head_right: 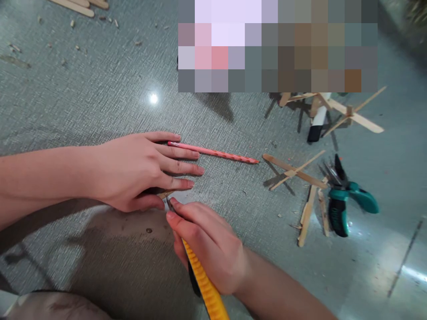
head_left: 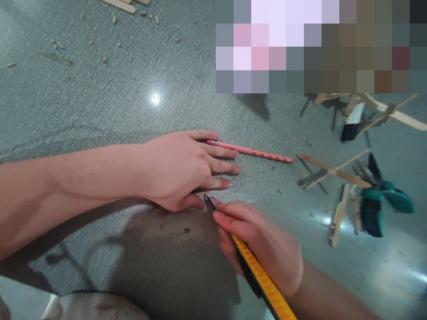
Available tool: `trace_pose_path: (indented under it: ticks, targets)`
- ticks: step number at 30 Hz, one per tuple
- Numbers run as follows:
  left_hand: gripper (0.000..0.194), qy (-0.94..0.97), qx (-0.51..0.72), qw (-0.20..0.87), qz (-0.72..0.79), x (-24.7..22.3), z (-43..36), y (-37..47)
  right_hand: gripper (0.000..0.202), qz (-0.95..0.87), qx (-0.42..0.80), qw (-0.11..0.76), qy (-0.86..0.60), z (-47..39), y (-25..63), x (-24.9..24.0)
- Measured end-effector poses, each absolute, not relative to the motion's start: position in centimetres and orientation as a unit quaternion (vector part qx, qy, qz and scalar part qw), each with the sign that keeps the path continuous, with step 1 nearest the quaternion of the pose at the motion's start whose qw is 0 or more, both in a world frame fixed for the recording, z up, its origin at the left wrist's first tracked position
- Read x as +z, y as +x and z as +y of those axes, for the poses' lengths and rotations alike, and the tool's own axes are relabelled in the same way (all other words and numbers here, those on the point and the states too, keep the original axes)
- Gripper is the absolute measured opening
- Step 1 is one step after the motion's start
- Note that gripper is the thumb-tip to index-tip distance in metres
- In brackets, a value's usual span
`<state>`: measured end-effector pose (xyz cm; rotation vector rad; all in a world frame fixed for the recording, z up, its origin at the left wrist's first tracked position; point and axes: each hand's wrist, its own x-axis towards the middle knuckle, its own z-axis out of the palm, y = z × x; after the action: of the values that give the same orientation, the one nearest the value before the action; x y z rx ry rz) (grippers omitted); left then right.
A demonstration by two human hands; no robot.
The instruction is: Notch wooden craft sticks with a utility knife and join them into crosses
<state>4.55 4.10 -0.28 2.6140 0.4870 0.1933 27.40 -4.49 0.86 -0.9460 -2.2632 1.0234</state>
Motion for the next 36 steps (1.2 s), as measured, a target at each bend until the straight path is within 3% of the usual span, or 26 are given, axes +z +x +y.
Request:
trace_pose_path:
  ticks: [9,16,36]
  targets:
    - [0.044,0.954,0.068,0.236,0.172,-0.3,4.3,4.3,0.028,-0.779,0.458,0.231,-0.361,-4.4,27.0,1.3]
    - [0.036,0.954,0.12,0.234,0.146,-0.4,4.6,4.0,0.039,-0.839,0.319,0.292,-0.331,-3.7,28.8,1.6]
    - [0.027,0.937,0.117,0.294,0.146,0.5,5.0,3.4,0.033,-0.806,0.325,0.327,-0.371,-3.3,29.8,1.6]
